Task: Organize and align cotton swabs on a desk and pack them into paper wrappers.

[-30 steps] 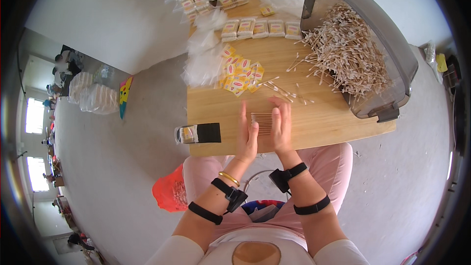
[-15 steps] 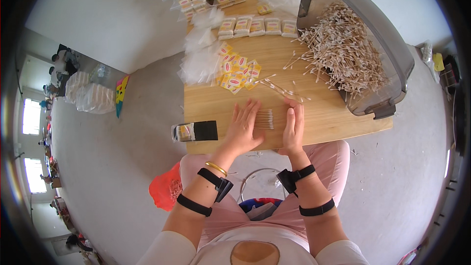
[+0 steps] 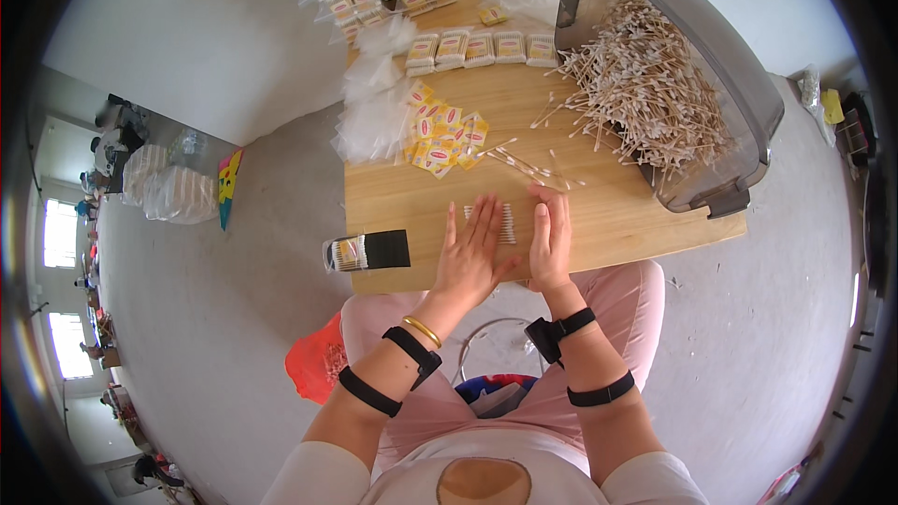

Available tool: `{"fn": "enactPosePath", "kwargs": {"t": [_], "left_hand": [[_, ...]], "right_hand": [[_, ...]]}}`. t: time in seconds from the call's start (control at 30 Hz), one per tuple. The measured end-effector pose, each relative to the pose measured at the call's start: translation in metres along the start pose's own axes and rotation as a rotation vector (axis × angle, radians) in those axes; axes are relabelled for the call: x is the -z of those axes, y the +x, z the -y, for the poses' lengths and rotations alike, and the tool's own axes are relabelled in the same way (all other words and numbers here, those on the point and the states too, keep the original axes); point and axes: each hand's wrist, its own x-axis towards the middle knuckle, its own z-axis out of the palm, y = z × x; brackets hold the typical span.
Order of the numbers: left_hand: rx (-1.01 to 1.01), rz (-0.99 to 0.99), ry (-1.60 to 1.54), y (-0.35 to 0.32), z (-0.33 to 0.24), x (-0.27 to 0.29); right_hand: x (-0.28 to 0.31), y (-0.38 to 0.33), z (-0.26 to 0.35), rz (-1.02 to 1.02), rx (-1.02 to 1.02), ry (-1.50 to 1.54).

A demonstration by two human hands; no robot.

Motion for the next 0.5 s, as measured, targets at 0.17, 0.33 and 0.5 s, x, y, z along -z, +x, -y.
{"fn": "enactPosePath", "kwargs": {"t": [0.17,0.33,0.5], "left_hand": [[0.108,-0.115,-0.058,0.000,0.016,0.012],[0.217,-0.049,-0.051,-0.018,0.047,0.001],[0.208,-0.012,-0.058,-0.019,0.041,-0.008]], "right_hand": [[0.004,0.001,0.007,0.128,-0.052,-0.101],[0.014,-0.020,0.014,0.377,0.149,-0.568],[0.007,-0.024,0.018,0.564,0.172,-0.746]]}}
